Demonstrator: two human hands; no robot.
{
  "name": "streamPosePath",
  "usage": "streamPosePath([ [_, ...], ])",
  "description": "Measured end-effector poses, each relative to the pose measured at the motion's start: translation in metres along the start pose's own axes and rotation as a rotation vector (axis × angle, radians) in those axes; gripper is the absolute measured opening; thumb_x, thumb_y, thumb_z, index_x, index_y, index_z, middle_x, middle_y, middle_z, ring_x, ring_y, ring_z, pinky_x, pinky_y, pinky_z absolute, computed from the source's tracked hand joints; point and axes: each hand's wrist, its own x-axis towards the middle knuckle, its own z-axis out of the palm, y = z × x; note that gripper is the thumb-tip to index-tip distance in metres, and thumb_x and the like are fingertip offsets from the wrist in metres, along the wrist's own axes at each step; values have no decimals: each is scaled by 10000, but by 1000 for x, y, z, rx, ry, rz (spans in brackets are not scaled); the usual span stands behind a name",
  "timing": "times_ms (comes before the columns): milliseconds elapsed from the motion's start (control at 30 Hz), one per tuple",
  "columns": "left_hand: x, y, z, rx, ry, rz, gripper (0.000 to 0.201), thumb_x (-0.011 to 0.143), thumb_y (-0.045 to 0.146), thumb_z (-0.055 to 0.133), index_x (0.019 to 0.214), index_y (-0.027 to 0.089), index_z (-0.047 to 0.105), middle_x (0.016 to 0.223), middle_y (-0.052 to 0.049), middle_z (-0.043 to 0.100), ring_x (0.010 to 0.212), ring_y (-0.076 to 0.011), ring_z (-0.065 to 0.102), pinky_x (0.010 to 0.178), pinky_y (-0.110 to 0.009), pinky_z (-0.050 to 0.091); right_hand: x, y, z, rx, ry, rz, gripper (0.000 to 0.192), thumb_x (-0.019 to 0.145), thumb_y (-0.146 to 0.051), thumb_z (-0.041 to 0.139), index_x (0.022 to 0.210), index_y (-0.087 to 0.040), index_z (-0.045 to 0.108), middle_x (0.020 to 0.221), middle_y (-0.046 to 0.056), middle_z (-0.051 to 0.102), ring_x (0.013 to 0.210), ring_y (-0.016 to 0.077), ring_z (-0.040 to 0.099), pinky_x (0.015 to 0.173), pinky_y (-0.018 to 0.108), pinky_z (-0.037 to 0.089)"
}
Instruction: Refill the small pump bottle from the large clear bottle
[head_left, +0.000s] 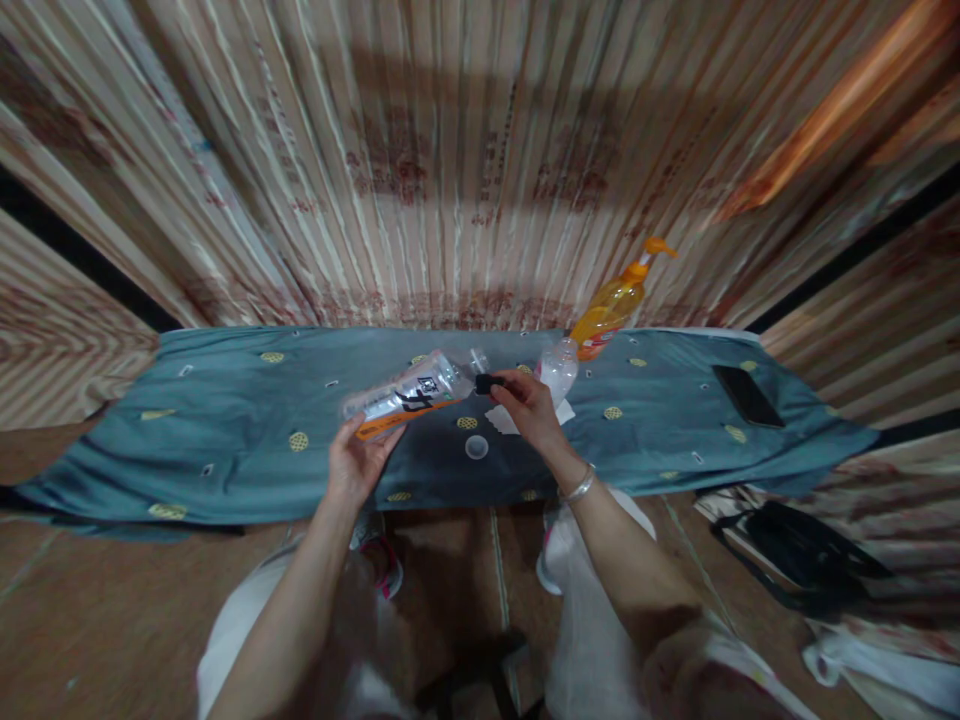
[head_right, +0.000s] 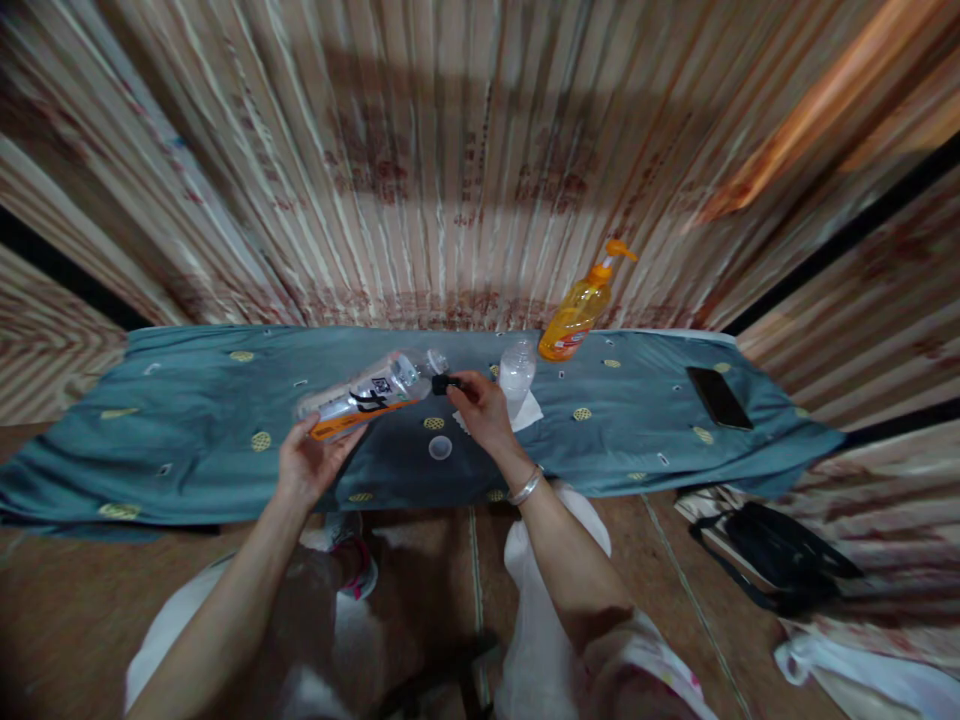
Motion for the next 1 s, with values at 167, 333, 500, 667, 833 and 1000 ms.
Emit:
streamPosePath([
  [167,-1,-6,-4,71,-8,-26,359,665,98,688,1017,165,669,829,-62,740,797,-212,723,703,-328,636,3,1,0,78,25,-8,403,733,-560,732,947,-221,684,769,-20,657,726,171,682,740,356,600],
  [333,2,-3,-7,78,21,-1,282,694,139,684,971,186,663,861,-46,736,794,-201,714,678,-322,632,-1,-5,-4,-79,65,-80,324,818,-471,647,1012,-212,664,862,13,709,786,185,700,769,349,591],
  [500,5,8,-7,31,48,46,221,719,177,652,940,189,658,930,-56,739,871,-209,716,758,-336,632,-7,-8,-6,-598,-62,-141,240,909,-271,549,1112,-183,640,973,77,756,859,201,721,816,332,565],
  [667,4,6,-6,-27,57,-29,216,758,248,647,966,186,651,872,-41,725,761,-193,704,646,-302,612,-6,1,8,-1043,-291,-58,210,952,-185,511,1103,-143,651,1006,136,757,935,230,711,864,340,526],
  [833,4,3,-4,-26,23,-40,238,757,291,670,967,184,641,841,-39,707,688,-170,674,542,-238,540,-4,15,20,-1134,-332,-29,252,958,-199,517,1148,-117,660,1070,184,746,1010,266,686,908,369,497],
  [1000,3,4,-3,-29,2,-32,253,733,255,689,971,185,643,880,-49,714,753,-187,689,601,-264,566,-8,18,19,-1173,-336,-33,403,962,-249,546,1333,-93,559,1179,196,715,1095,284,660,963,393,481],
])
